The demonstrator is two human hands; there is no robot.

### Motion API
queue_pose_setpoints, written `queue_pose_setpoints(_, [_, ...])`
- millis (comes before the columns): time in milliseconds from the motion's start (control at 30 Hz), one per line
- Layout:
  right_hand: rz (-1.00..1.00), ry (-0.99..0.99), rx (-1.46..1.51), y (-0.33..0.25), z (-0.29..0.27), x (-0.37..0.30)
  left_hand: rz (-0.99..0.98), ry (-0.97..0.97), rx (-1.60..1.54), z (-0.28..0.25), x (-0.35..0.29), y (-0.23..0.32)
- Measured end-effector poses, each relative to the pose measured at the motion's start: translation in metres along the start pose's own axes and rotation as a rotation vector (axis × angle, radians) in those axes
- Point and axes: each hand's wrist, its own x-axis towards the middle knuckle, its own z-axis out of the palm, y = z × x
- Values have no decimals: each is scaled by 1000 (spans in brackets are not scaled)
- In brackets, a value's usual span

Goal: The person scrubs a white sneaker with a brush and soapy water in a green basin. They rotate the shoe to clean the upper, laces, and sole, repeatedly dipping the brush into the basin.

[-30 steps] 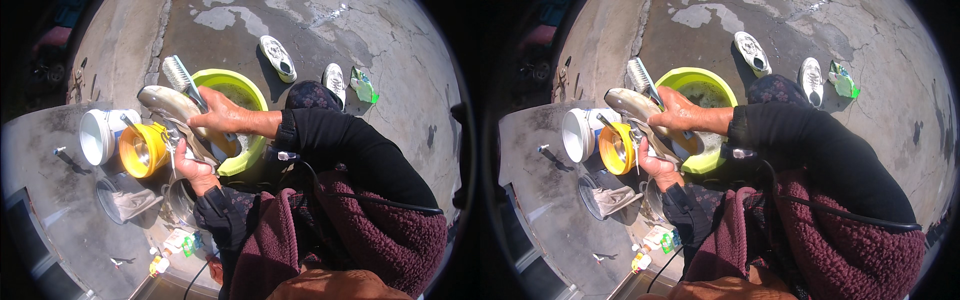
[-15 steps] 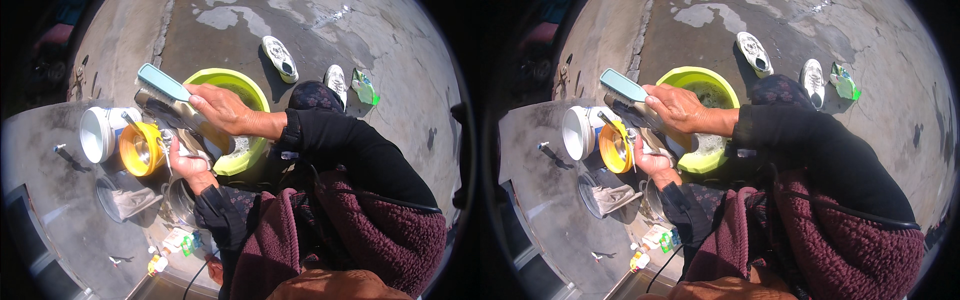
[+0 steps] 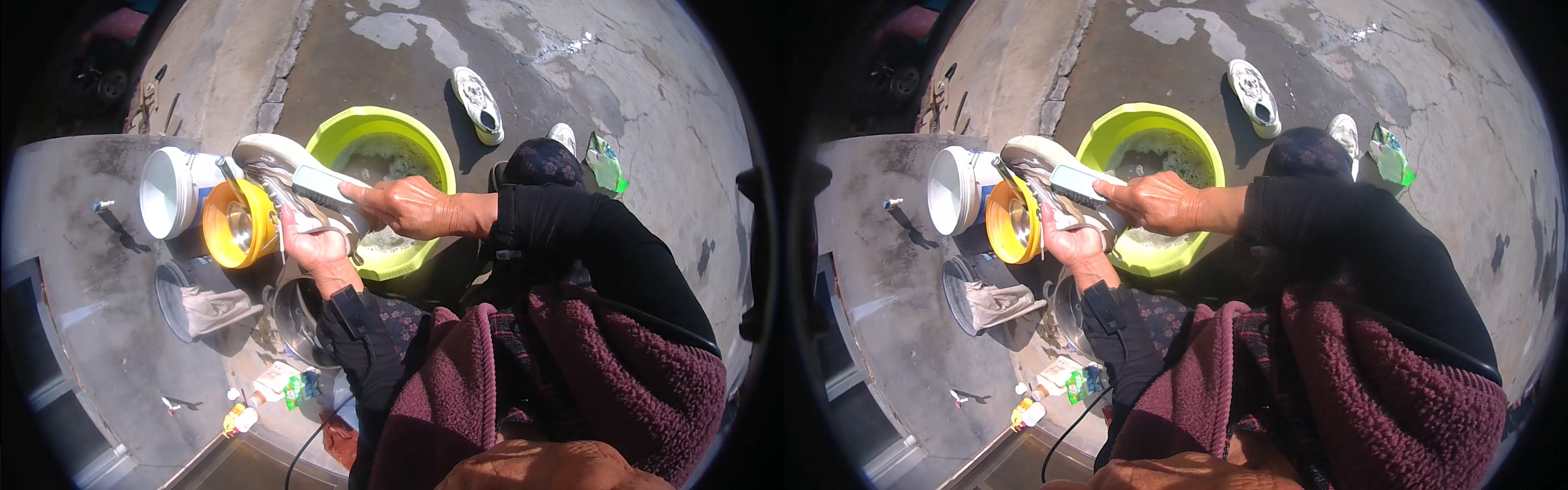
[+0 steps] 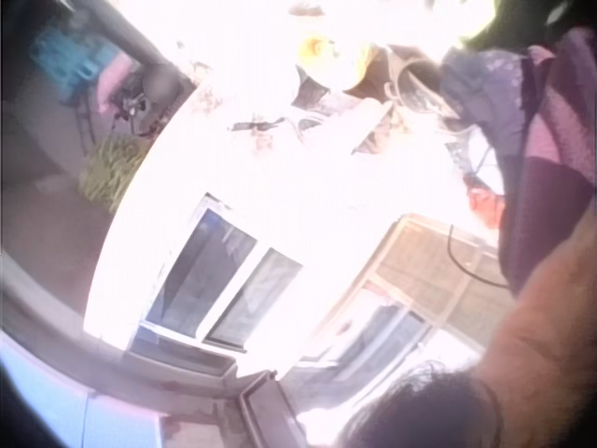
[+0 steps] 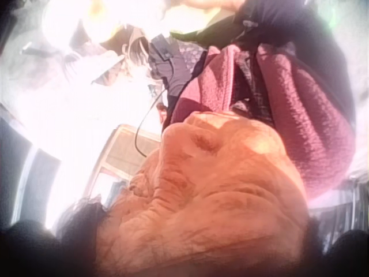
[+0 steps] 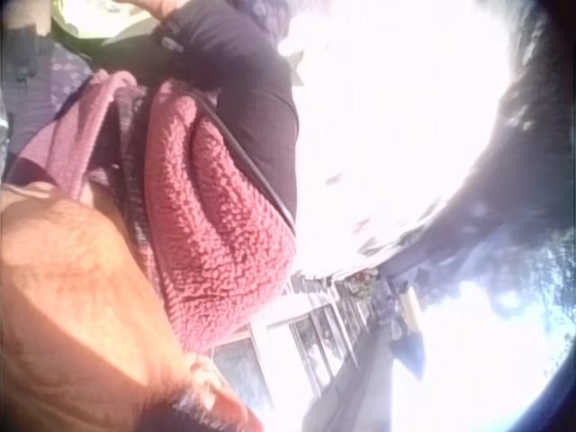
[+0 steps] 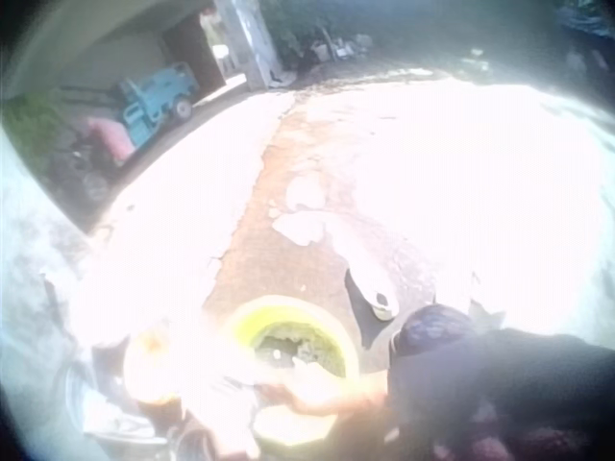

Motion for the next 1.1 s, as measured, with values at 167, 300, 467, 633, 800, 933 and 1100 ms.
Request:
queue_pose_setpoints(167, [-5,-88,68,-1,-2,-2,-24,-8,-43,-1,3,11])
queue_pose_setpoints(300, [4,-164,42,-1,-5,-7,20,6,-82,-6,7,18])
queue_pose_setpoints(467, [39,0,-36,1,1,13,-4,-25,-27,-6,5,-3])
queue_pose_setpoints(633, [12,-70,-54,-7,-2,4,-47,-3,3,-7,-4,11])
queue_pose_setpoints(800, [1,-14,-78,-25,-7,-10,-38,-120,0,-12,-18,14])
queue_pose_setpoints(933, [-29,14,-132,-35,-10,-15,-118,-163,-57,-11,-29,21])
queue_pose_setpoints(1100, [-121,20,-147,-35,-17,-2,-98,-177,-51,-5,-35,24])
